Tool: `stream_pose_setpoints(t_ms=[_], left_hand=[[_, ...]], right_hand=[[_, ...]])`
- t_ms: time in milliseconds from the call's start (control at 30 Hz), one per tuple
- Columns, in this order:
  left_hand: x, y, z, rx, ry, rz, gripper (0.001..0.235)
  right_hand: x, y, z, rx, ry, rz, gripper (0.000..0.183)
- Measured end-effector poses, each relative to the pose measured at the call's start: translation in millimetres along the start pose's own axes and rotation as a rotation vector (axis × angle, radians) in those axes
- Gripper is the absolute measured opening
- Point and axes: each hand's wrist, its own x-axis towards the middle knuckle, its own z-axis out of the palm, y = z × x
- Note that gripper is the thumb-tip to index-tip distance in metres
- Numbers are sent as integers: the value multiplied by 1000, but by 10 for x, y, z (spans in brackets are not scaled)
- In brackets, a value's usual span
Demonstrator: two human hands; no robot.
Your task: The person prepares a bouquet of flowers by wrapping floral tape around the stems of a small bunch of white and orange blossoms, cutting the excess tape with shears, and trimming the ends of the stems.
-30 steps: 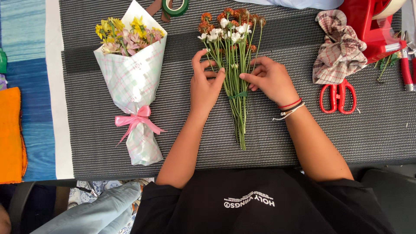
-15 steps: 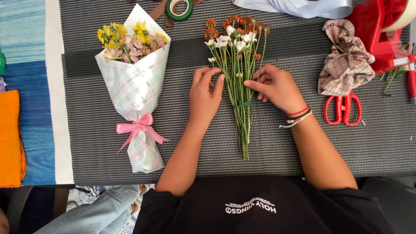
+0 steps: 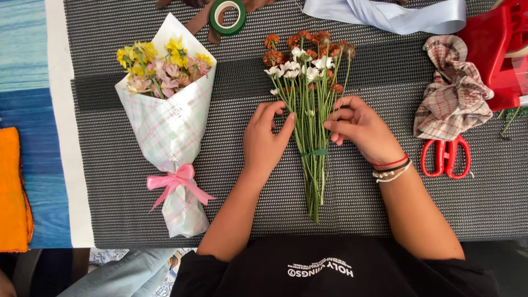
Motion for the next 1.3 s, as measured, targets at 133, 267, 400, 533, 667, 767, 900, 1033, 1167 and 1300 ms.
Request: stream_pose_setpoints(t_ms=[133, 267, 400, 533, 667, 767, 900, 1033, 1167, 1300], left_hand=[[-10, -4, 10, -23, 22, 35, 29], [-30, -64, 52, -59, 32, 44, 28], [-20, -80, 65, -18, -13, 14, 32], [-38, 86, -36, -108, -51, -63, 56], [-69, 217, -95, -147, -66, -66, 69], [-81, 147, -77, -130, -75, -45, 64], [-121, 144, -80, -94, -63, -24, 63], [-126, 66, -75, -14, -55, 8, 52], [-152, 29, -45, 18, -59, 12, 33], [-138, -45, 13, 47, -45, 21, 31]], right_hand=[[-26, -19, -3, 20, 13, -34, 55], [-71, -36, -30, -21, 26, -60, 59], [-71, -28, -39, -83, 10, -64, 56], [-147, -150, 32, -137, 60, -82, 65], [-262, -328, 161, -277, 147, -149, 52], [-218, -249, 122, -334, 134, -113, 39], [-190, -140, 72, -322, 128, -132, 38], [-173, -122, 58, -277, 122, -134, 37], [-184, -126, 15, -242, 163, -122, 28], [-154, -110, 3, -259, 151, -133, 26]])
